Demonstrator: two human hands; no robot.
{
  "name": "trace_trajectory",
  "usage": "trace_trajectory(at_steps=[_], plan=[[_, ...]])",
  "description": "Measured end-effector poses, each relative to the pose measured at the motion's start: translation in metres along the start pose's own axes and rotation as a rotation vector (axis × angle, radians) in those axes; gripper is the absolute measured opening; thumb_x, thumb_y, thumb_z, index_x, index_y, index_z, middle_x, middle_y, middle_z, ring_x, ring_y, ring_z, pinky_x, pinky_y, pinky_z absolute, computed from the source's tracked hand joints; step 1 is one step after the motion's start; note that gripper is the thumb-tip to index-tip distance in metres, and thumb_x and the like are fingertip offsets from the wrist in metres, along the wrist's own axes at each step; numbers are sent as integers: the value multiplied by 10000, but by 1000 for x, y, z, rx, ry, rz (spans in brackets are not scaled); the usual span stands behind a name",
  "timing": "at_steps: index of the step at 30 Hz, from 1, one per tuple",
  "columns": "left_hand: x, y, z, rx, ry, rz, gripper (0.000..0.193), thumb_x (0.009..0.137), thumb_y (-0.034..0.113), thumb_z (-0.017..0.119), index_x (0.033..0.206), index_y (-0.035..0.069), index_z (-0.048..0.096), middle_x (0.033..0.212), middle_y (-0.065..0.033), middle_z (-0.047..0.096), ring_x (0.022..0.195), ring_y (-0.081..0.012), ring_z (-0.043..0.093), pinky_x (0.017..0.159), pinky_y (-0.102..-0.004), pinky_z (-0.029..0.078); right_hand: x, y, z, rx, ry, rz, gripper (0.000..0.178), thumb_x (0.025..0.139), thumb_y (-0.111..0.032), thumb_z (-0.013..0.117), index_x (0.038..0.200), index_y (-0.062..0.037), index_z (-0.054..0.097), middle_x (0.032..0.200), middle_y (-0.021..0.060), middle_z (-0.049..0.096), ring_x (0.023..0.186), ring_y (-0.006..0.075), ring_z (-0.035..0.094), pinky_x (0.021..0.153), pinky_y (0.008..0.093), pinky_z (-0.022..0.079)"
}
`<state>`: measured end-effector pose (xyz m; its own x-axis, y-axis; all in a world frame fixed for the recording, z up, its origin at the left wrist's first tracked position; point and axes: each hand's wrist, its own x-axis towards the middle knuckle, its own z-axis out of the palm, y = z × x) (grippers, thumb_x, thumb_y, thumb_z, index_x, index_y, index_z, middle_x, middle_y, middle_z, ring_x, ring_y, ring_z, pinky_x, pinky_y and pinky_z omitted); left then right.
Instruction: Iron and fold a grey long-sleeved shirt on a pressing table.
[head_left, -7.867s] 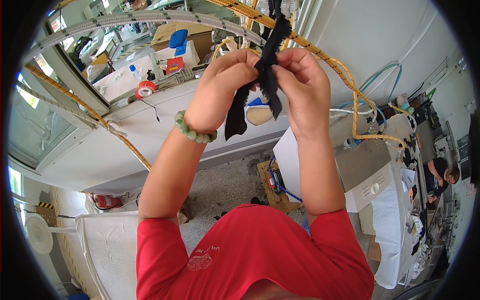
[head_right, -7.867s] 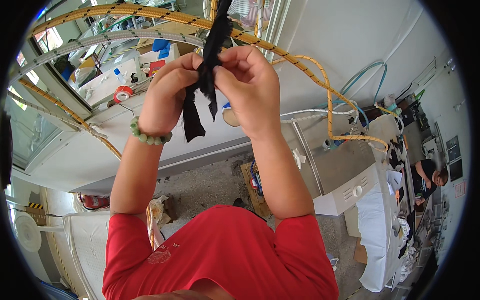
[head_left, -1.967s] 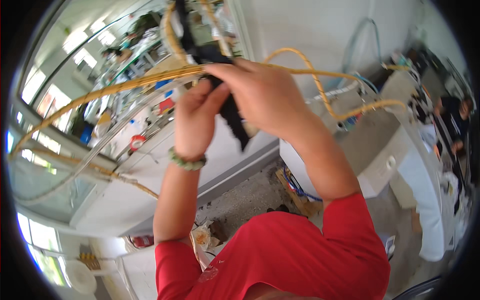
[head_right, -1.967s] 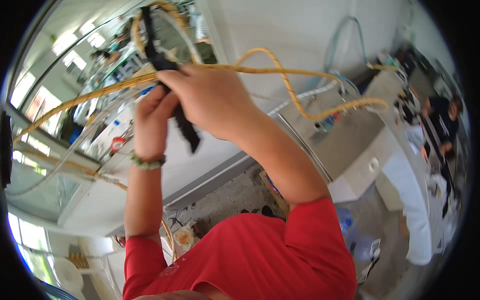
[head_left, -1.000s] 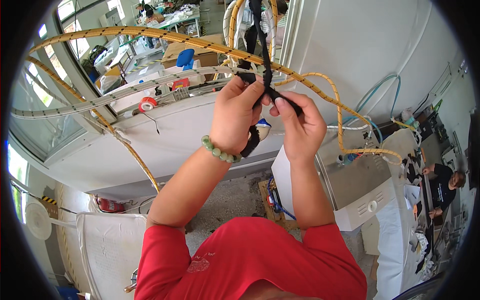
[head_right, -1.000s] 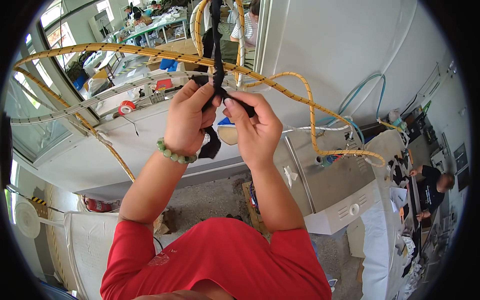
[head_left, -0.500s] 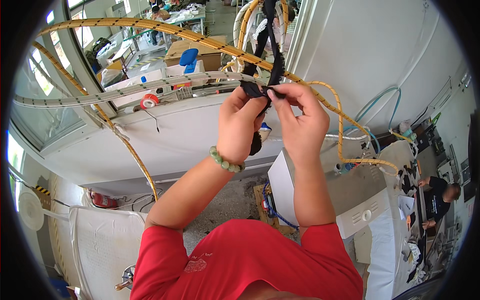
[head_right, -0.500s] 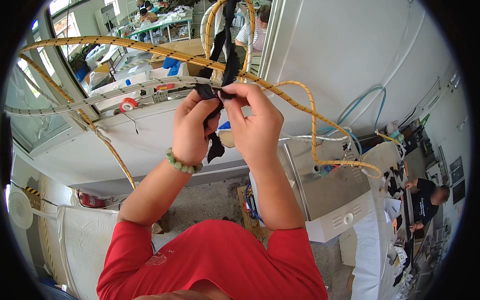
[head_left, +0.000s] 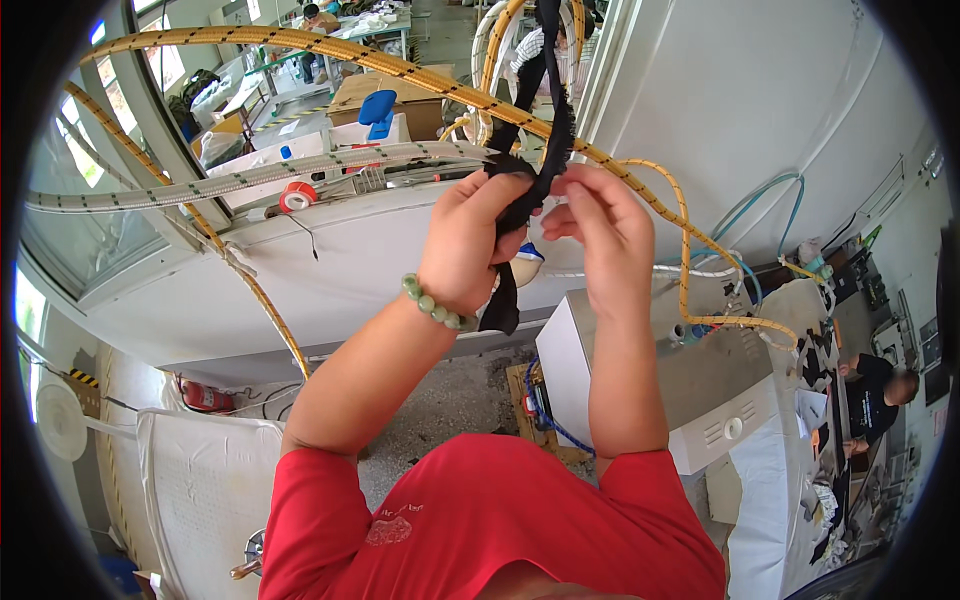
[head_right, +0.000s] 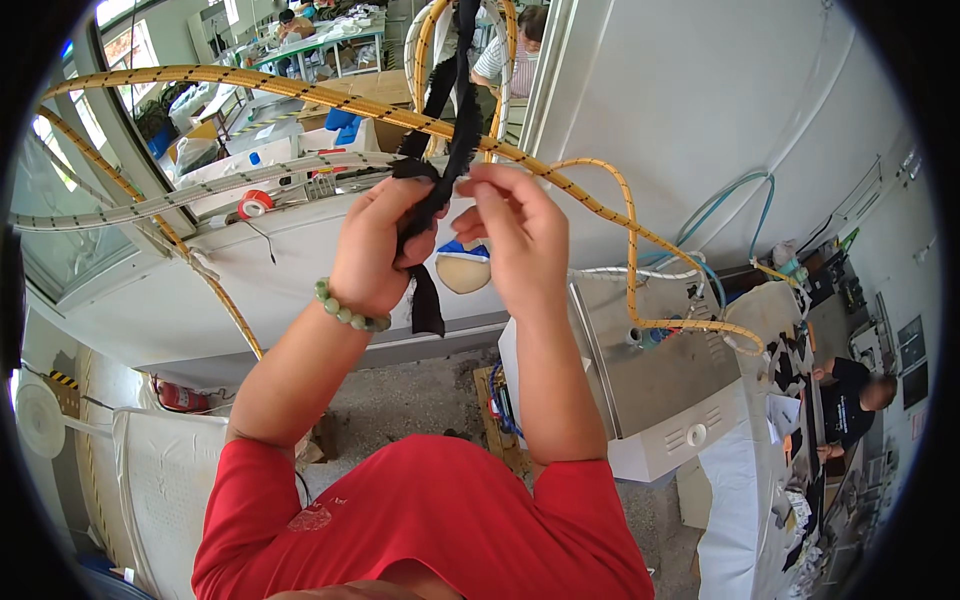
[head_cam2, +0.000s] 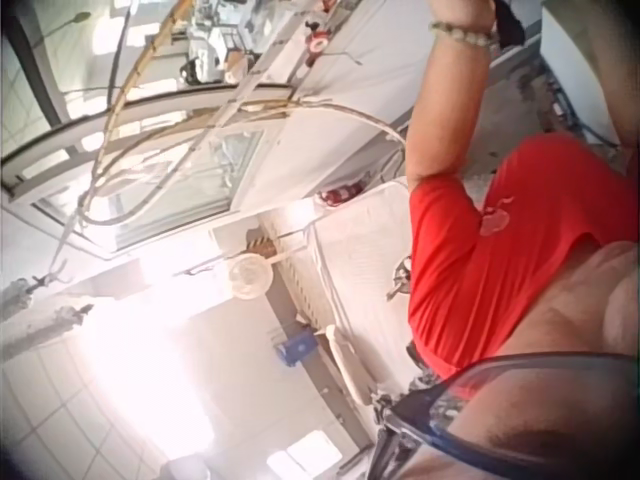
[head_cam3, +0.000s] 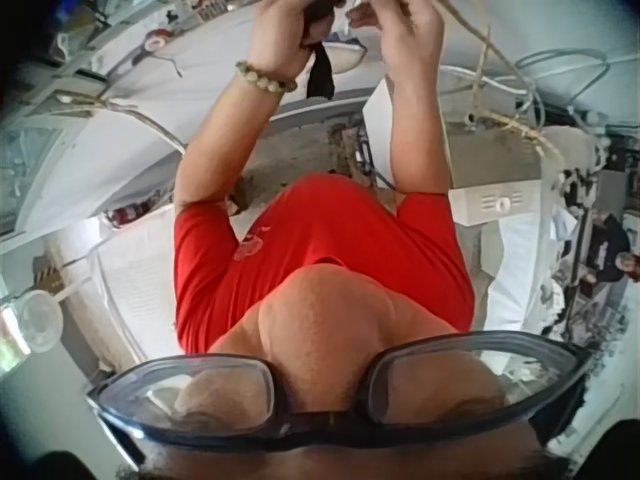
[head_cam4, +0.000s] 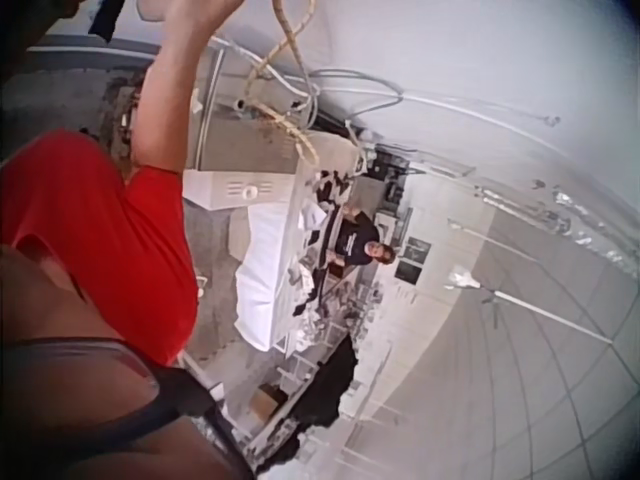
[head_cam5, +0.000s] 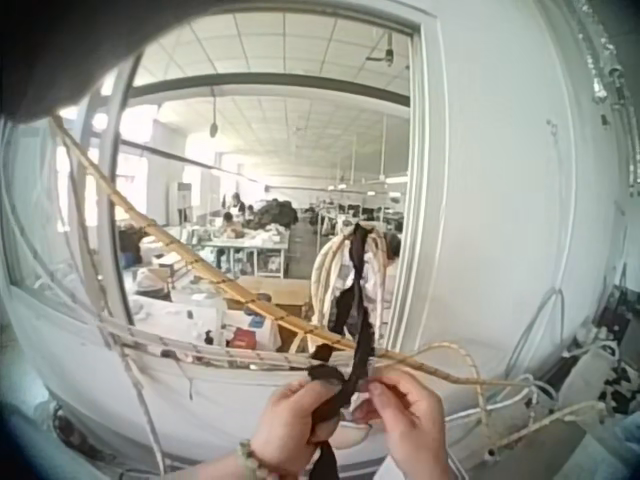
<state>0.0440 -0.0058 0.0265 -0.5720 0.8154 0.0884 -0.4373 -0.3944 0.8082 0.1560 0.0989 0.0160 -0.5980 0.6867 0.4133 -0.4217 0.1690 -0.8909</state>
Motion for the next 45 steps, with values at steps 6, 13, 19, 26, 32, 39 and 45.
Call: trace_trajectory(at_steps=[6,13,19,26,32,39,45], plan=[[6,14,-15,-19,-164,-185,186,1004,188,586,891,51,641,727,-17,600,473,-51,401,419,-232,246,14,-5,-8,55,-236,126,262,1056,-120,555,1246,16,674,987,73,718,780,128,672,711,269,553],[9,25,-20,99,-175,-311,226,1029,234,582,894,60,631,711,-12,579,468,-68,385,415,-225,225,8,-8,-5,-72,-261,38,209,996,-48,668,1196,7,693,904,54,729,801,108,682,713,260,555],[6,30,-26,65,-243,-260,261,1049,279,604,906,63,636,700,3,559,513,-70,429,454,-225,284,2,-7,0,-394,-34,-349,69,961,-8,710,996,16,655,896,62,718,814,109,701,727,248,569],[3,23,-42,279,-285,-166,260,1053,296,626,973,49,637,741,-2,589,582,-93,504,552,-247,396,-3,-5,0,-293,64,-309,135,964,-12,711,923,-2,582,882,70,709,767,103,701,694,236,576],[5,11,-39,41,-238,4,226,1065,241,599,1027,27,663,898,-66,698,768,-171,681,734,-299,546,-3,-2,2,-252,131,-327,154,958,0,711,904,-6,566,869,91,709,694,96,683,659,240,575],[-1,3,-12,-141,-136,149,183,1062,172,594,1022,11,673,1019,-98,733,972,-209,720,908,-361,567,-6,-12,2,13,139,-190,123,963,-33,712,952,-6,592,873,102,713,691,115,687,642,251,575],[3,3,-31,372,-228,201,102,1026,108,641,1031,13,678,1039,-86,737,917,-152,682,838,-300,524,-19,-16,12,314,6,-12,138,985,-63,683,1072,25,624,904,120,717,704,158,703,644,280,601]])
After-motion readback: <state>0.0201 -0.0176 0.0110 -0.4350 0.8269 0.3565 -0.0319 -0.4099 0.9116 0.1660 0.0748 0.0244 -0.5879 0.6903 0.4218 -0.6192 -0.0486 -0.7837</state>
